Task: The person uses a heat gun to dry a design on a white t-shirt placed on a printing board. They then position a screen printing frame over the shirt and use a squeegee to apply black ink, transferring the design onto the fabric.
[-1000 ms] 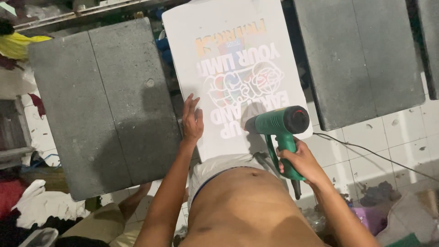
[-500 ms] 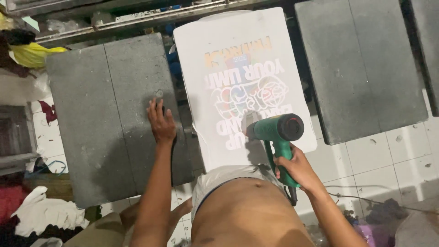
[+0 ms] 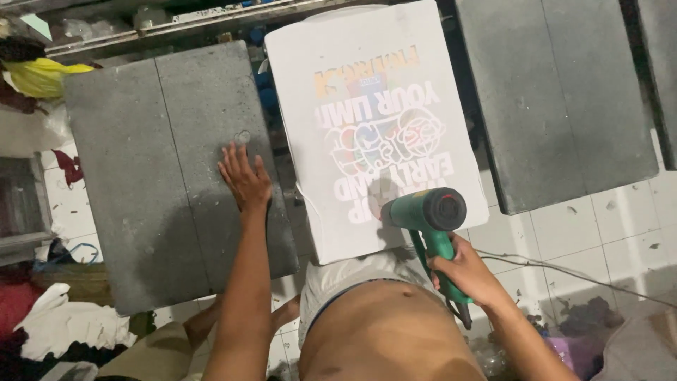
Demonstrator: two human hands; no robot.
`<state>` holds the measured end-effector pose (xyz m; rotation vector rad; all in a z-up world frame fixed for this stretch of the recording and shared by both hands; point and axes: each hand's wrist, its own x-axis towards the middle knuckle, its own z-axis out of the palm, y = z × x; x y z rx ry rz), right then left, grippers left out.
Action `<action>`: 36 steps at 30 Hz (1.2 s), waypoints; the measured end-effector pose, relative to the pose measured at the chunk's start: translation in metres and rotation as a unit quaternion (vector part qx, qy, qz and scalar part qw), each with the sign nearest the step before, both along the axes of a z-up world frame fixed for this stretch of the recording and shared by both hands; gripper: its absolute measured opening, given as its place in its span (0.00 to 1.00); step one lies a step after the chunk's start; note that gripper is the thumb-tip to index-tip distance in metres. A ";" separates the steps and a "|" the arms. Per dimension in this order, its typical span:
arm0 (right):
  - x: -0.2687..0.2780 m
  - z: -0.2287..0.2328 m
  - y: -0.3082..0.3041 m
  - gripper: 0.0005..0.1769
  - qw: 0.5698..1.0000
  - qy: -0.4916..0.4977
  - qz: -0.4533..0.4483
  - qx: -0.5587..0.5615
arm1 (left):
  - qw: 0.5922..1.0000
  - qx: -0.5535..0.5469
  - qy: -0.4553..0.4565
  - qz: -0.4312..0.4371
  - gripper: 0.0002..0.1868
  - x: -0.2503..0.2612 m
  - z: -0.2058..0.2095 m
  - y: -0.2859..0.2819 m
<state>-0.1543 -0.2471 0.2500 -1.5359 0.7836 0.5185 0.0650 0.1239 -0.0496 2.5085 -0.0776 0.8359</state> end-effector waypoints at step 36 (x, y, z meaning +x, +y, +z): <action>0.029 0.004 0.036 0.20 0.992 0.009 0.125 0.001 | 0.975 -0.096 0.202 -0.003 0.30 -0.010 0.046 -0.003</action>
